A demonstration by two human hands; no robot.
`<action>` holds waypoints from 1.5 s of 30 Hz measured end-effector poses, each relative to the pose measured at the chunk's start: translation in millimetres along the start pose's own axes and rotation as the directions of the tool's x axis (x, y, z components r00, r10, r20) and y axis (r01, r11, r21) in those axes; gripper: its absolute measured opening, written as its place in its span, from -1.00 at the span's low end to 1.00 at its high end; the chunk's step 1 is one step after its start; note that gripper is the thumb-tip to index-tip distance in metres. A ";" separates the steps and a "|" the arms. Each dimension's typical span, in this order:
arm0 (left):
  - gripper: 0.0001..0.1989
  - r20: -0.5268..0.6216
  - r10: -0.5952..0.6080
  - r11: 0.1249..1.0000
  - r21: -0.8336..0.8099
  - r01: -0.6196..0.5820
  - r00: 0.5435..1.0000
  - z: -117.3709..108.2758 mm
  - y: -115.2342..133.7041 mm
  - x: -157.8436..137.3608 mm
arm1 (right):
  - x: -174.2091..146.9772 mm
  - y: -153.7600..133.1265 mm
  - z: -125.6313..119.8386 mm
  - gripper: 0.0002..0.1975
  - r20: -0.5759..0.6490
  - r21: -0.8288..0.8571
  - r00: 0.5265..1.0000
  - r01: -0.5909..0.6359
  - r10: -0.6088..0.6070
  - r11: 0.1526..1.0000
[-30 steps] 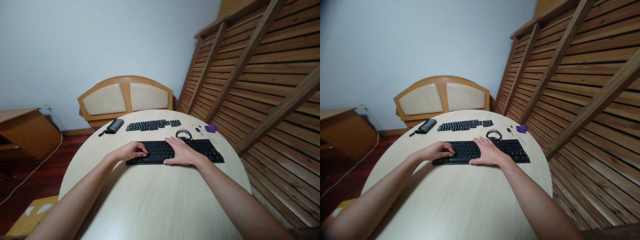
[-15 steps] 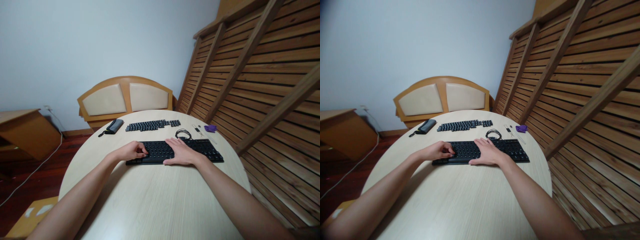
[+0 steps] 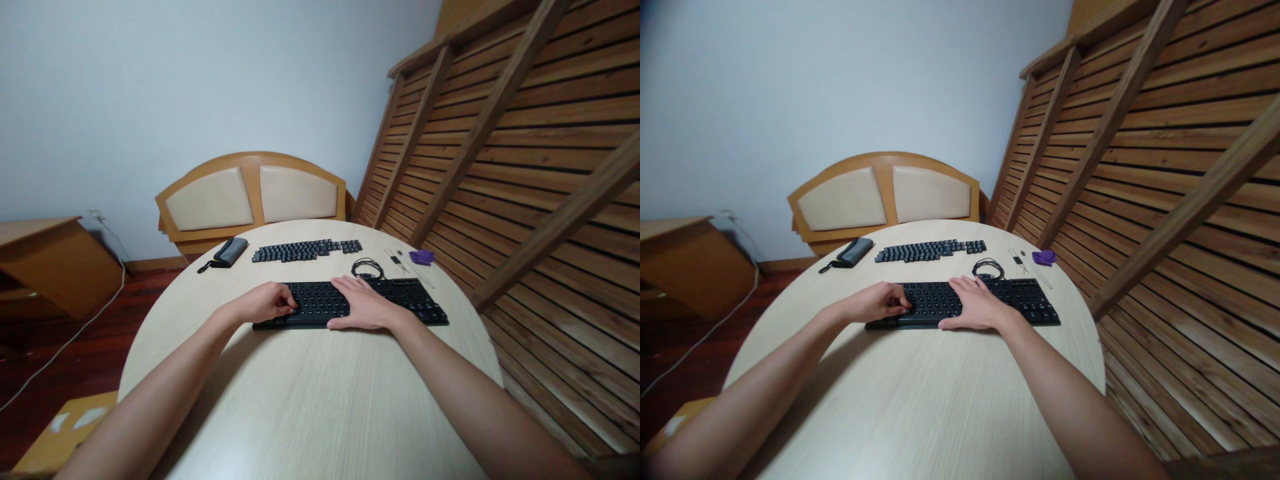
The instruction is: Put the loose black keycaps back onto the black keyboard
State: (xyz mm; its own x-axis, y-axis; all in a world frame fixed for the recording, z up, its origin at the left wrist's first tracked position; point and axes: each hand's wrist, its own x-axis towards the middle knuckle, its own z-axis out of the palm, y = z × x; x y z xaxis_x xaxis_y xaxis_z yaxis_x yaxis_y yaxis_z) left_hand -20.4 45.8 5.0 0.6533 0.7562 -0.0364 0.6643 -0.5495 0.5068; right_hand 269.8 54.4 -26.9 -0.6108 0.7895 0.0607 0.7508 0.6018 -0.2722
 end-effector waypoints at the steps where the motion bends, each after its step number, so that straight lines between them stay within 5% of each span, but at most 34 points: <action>1: -0.81 -0.006 0.003 0.999 0.039 -0.003 1.000 -0.3 1.9 0.1 | 0.2 0.3 0.3 0.25 0.001 0.000 1.000 0.000 0.000 1.000; 19: -0.74 -0.055 -0.024 0.951 0.307 0.039 0.998 4.9 3.9 3.6 | 0.7 1.7 1.3 0.23 -0.008 0.023 1.000 0.000 0.001 1.000; 23: -0.75 -0.053 -0.001 0.964 0.265 0.015 0.999 3.5 3.4 1.1 | 0.2 1.4 0.6 0.23 -0.008 0.033 1.000 0.007 -0.007 0.999; 27: -0.79 0.002 0.008 1.000 0.023 -0.008 1.000 -2.0 -3.6 -1.6 | -0.1 0.0 -1.2 0.23 0.005 0.030 1.000 -0.001 0.001 1.000; 30: -0.72 -0.139 -0.028 0.999 -0.050 0.021 0.990 -4.9 -21.7 4.7 | 0.3 -0.8 -2.3 0.24 0.012 0.026 1.000 -0.003 0.003 1.000; 32: -0.68 -0.306 -0.067 0.998 -0.014 0.065 0.950 -5.5 -38.7 14.4 | 0.7 -0.7 -2.2 0.24 0.012 0.019 1.000 0.000 0.000 1.000; 35: -0.58 -0.410 -0.119 0.991 0.010 0.135 0.904 -4.8 -64.9 33.6 | 1.2 0.2 -0.9 0.24 0.010 0.004 1.000 0.002 -0.002 1.000; 45: -0.50 -0.410 -0.260 0.941 0.094 0.324 0.874 -6.3 -91.9 70.2 | -0.9 0.7 -2.4 0.23 0.007 0.033 1.000 0.013 -0.013 0.999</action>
State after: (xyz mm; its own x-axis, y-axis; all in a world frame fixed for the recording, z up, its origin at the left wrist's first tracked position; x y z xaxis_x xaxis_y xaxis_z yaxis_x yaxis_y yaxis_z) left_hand -37.9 151.6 -38.7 0.2496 0.9496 0.1894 0.8711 -0.3057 0.3844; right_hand 271.5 54.5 -24.9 -0.6223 0.7806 0.0575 0.7340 0.6076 -0.3034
